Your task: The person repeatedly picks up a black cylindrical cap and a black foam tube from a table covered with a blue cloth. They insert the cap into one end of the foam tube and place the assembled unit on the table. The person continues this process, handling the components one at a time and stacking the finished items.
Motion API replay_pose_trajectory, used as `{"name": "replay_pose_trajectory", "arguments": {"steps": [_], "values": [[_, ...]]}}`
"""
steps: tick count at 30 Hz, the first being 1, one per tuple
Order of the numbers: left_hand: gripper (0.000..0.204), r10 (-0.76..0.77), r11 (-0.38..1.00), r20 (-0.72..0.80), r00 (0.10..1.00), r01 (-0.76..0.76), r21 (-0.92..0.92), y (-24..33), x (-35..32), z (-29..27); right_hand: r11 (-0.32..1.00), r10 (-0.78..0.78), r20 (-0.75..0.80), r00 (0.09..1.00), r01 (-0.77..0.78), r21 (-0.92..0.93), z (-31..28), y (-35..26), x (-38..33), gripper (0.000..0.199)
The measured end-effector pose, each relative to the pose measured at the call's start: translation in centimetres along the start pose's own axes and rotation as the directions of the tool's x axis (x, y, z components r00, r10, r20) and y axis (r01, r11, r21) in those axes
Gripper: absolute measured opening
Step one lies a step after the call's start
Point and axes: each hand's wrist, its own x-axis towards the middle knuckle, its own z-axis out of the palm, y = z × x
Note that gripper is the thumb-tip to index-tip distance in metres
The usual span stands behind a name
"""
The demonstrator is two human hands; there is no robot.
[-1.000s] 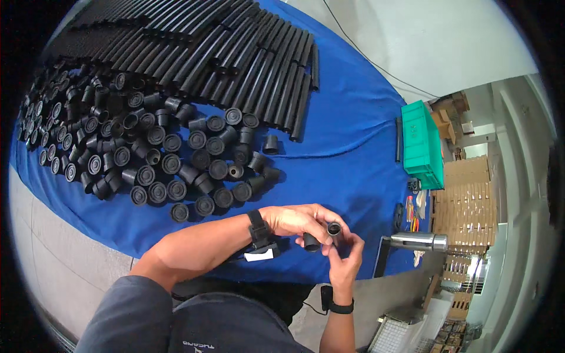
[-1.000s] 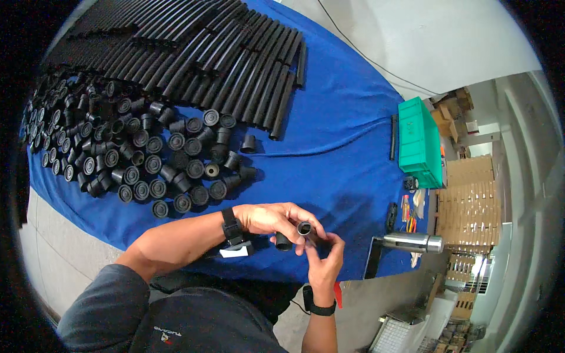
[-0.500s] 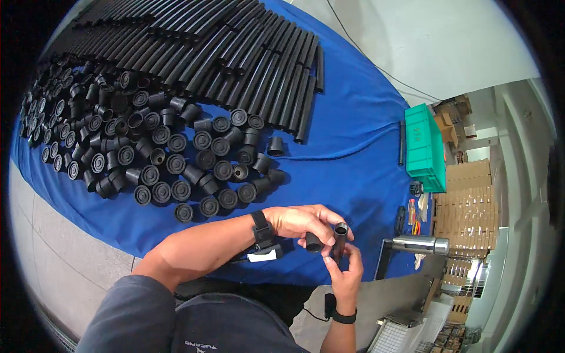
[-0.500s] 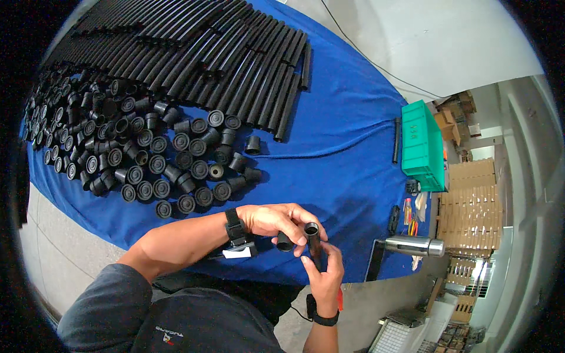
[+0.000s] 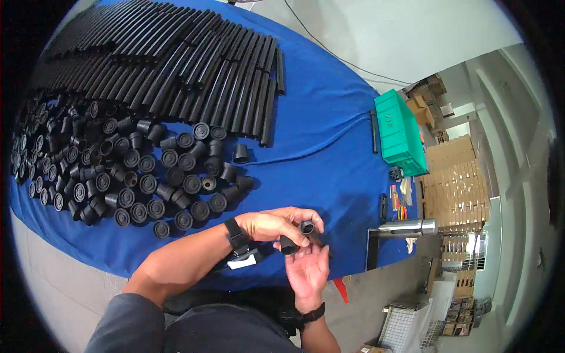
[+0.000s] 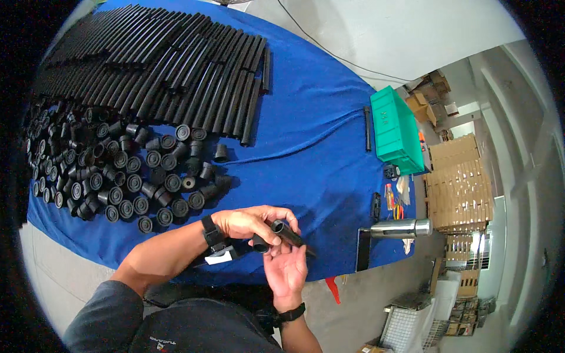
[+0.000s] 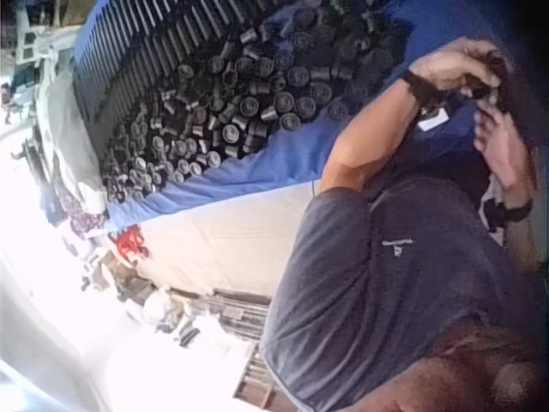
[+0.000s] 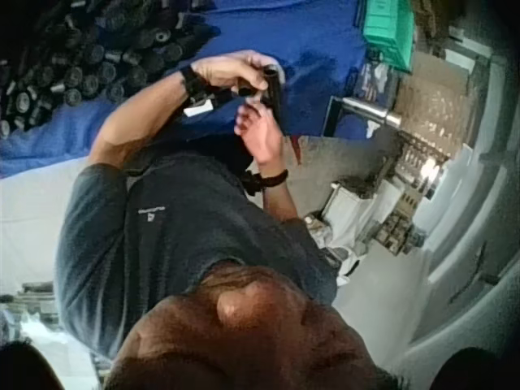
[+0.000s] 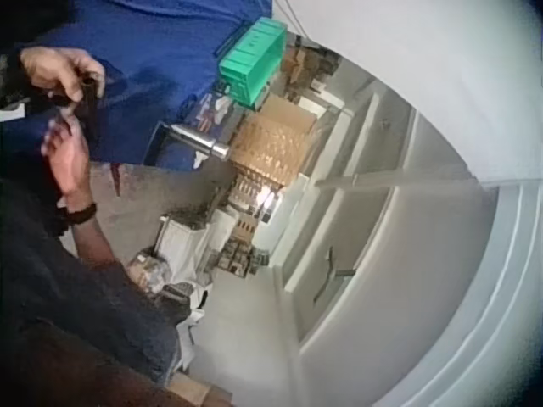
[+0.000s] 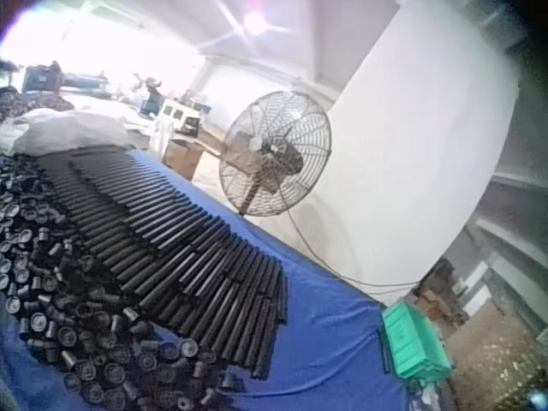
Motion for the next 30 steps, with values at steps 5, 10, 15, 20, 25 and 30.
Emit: {"name": "replay_pose_trajectory", "arguments": {"steps": [5, 10, 15, 20, 25, 30], "values": [[0.05, 0.026, 1.0, -0.144, 0.989, -0.024, 0.013, -0.8, 0.1, -0.4, 0.976, -0.217, 0.071, 0.974, 0.218, -0.01, 0.6, -6.6, 0.5, 0.035], [0.027, 0.05, 0.984, -0.225, 0.973, -0.086, -0.156, -1.5, 0.4, -1.8, 0.731, -0.393, 0.084, 0.916, 0.367, -0.576, 3.0, -9.0, -0.7, 0.028], [0.043, 0.047, 0.993, -0.155, 0.987, -0.063, -0.099, -0.7, -0.2, -0.6, -0.242, -0.208, 0.294, 0.933, 0.242, -0.94, 1.2, -8.3, -1.4, 0.031], [0.047, 0.046, 0.996, -0.033, 0.998, -0.049, -0.069, -0.1, -0.3, -0.3, -0.216, -0.094, 0.269, 0.959, 0.245, -0.945, -0.1, -7.1, -0.8, 0.038], [0.047, 0.048, 0.997, 0.044, 0.998, -0.045, -0.066, -0.4, -0.5, 0.0, 0.039, -0.129, 0.254, 0.959, 0.261, -0.965, -0.7, -5.9, -0.4, 0.047], [0.047, 0.042, 0.997, 0.072, 0.997, -0.037, -0.064, -0.7, -0.5, -0.2, 0.038, -0.139, 0.238, 0.961, 0.245, -0.969, -1.2, -6.1, -0.7, 0.046]]}}
